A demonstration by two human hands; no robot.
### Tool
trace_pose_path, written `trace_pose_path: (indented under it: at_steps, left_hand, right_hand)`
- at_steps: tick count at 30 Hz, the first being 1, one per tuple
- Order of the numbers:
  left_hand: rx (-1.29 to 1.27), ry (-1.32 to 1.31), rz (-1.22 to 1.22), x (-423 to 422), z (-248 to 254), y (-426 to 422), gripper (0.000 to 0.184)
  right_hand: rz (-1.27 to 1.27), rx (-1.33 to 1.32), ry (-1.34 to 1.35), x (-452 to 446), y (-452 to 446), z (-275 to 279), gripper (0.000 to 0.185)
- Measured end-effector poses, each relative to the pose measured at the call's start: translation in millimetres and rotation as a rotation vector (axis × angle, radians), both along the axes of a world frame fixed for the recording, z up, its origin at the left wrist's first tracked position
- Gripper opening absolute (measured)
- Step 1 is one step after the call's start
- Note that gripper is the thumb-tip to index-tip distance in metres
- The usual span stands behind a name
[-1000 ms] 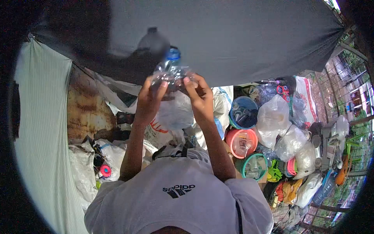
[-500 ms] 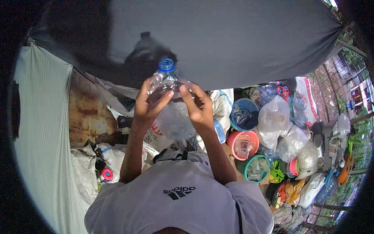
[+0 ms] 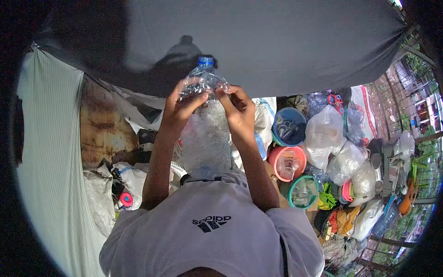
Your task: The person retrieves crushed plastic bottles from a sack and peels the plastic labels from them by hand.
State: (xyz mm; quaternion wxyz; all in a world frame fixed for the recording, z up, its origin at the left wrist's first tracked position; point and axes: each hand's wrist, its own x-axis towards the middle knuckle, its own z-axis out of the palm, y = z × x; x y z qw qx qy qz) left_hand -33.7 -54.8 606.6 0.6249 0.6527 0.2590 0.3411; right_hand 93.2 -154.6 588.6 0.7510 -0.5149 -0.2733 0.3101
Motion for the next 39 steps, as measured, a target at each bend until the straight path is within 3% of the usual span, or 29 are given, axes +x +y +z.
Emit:
trace_pose_path:
  at_steps: [8, 11, 17, 23, 26, 29, 34, 39]
  left_hand:
    - [-0.08, -0.006, -0.008, 2, -10, -5, 0.038]
    - [0.03, 0.072, -0.033, -2, -10, -1, 0.043]
    - [0.156, -0.038, -0.034, 0, -7, 2, 0.05]
    - [0.069, -0.046, -0.051, 6, -17, 5, 0.056]
    - [0.081, 0.111, -0.027, 6, -11, 4, 0.046]
    - [0.052, 0.014, -0.079, 10, -31, 12, 0.056]
    - [0.106, -0.03, -0.041, 9, -15, 1, 0.05]
    - [0.139, -0.053, 0.028, 15, -27, 2, 0.048]
  right_hand:
    - [-0.016, 0.027, -0.006, -1, 1, -9, 0.014]
    - [-0.013, 0.004, -0.024, 0, 0, -10, 0.014]
    - [0.017, -0.015, -0.116, -1, -1, -14, 0.012]
    - [-0.046, 0.025, -0.222, -2, 1, -16, 0.012]
    - [-0.043, -0.017, -0.231, 1, -1, -17, 0.013]
    - [-0.033, -0.027, -0.205, 5, 0, -17, 0.015]
    - [-0.052, -0.042, -0.216, 5, 0, -14, 0.018]
    - [-0.143, -0.078, -0.415, 4, 6, -22, 0.021]
